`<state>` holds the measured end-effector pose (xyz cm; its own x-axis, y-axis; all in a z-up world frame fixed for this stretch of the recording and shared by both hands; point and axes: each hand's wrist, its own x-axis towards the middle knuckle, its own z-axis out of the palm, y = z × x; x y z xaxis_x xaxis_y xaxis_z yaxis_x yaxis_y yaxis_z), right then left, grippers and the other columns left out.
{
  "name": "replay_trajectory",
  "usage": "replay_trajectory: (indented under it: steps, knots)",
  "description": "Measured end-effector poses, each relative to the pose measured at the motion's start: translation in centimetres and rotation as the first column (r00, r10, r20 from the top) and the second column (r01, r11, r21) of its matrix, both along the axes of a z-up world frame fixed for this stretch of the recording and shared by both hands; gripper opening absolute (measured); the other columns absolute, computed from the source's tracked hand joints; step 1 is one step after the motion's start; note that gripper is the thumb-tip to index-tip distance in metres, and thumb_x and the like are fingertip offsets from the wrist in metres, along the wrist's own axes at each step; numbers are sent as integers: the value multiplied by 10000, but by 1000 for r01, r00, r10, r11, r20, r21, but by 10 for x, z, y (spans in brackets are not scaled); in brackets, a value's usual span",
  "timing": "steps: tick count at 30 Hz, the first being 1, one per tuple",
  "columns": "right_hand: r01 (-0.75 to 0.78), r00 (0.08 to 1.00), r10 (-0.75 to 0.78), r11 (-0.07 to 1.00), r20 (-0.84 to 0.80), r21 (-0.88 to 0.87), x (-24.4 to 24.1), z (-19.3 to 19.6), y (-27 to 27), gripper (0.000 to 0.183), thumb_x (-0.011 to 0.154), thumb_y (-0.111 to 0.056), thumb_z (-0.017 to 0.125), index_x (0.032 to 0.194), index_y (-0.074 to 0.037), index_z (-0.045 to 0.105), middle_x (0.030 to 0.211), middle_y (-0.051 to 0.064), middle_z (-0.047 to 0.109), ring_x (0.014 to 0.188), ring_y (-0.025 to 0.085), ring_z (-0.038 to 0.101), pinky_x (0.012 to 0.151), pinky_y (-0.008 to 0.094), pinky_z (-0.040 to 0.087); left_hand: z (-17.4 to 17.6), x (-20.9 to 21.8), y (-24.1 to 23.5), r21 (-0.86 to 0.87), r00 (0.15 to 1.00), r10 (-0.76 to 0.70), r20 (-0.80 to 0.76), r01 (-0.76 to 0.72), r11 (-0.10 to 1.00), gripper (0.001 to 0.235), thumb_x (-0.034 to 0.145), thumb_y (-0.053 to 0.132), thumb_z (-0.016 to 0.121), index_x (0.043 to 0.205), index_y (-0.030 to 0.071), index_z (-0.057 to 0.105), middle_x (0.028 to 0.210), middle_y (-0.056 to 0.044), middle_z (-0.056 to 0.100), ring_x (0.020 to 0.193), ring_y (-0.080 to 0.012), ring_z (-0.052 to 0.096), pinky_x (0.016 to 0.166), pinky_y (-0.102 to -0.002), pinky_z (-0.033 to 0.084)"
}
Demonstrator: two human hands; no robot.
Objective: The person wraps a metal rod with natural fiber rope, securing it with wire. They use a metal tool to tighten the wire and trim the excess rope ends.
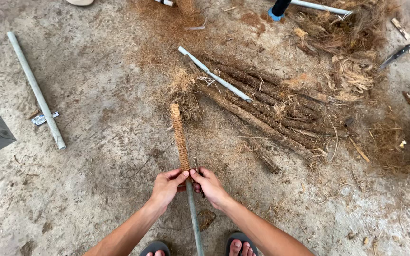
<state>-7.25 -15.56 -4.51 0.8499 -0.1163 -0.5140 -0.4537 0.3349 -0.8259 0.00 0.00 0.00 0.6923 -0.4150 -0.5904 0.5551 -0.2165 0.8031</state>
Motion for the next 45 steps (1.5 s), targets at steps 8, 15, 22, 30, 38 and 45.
replay_trajectory:
  steps: [8,15,22,30,38,45]
  knots:
    - [12,999,-13,1000,-36,-17,-6,5,-5,197,1010,-272,624,1047,-79,609,730,-44,501,611,67,460,558,243,417,-7,-9,1,0,998,15,69,-15,1000,263,936,164,696,1138,26,794,966,-72,813,827,-145,736,831,-337,616]
    - [40,999,-39,998,-18,51,-6,7,-8,177,1006,-253,633,1035,-83,593,683,-39,498,577,81,463,536,253,417,-10,-12,0,-35,985,49,163,-43,998,269,919,161,742,1131,3,791,974,-94,809,821,-139,700,777,-305,561]
    - [57,998,-58,990,3,131,-7,12,-18,185,991,-247,655,1052,-96,568,744,-15,546,630,92,529,586,270,468,-12,-7,2,-90,990,79,119,-69,994,324,883,160,771,1151,-23,759,1011,-105,803,857,-156,725,807,-325,585]
    - [73,997,-73,984,-7,162,-5,13,-28,200,990,-222,659,1055,-88,524,837,8,547,678,107,505,636,284,467,-6,-2,2,-2,996,10,83,-10,1000,379,847,196,799,1179,18,754,1029,-105,804,872,-169,731,829,-339,598]
    - [40,999,-42,996,29,80,-4,12,-36,204,965,-202,684,1076,-85,559,833,-17,525,669,87,473,611,264,423,-5,0,2,39,995,-35,95,31,999,426,837,209,800,1211,18,729,1060,-125,802,911,-195,757,888,-349,606]
    - [33,999,-33,999,-11,43,-5,17,-36,193,943,-215,698,1029,-83,587,777,-12,568,661,98,562,600,285,505,-10,1,6,33,994,-19,107,15,999,441,828,202,804,1204,-14,721,1048,-136,802,897,-194,762,858,-341,618]
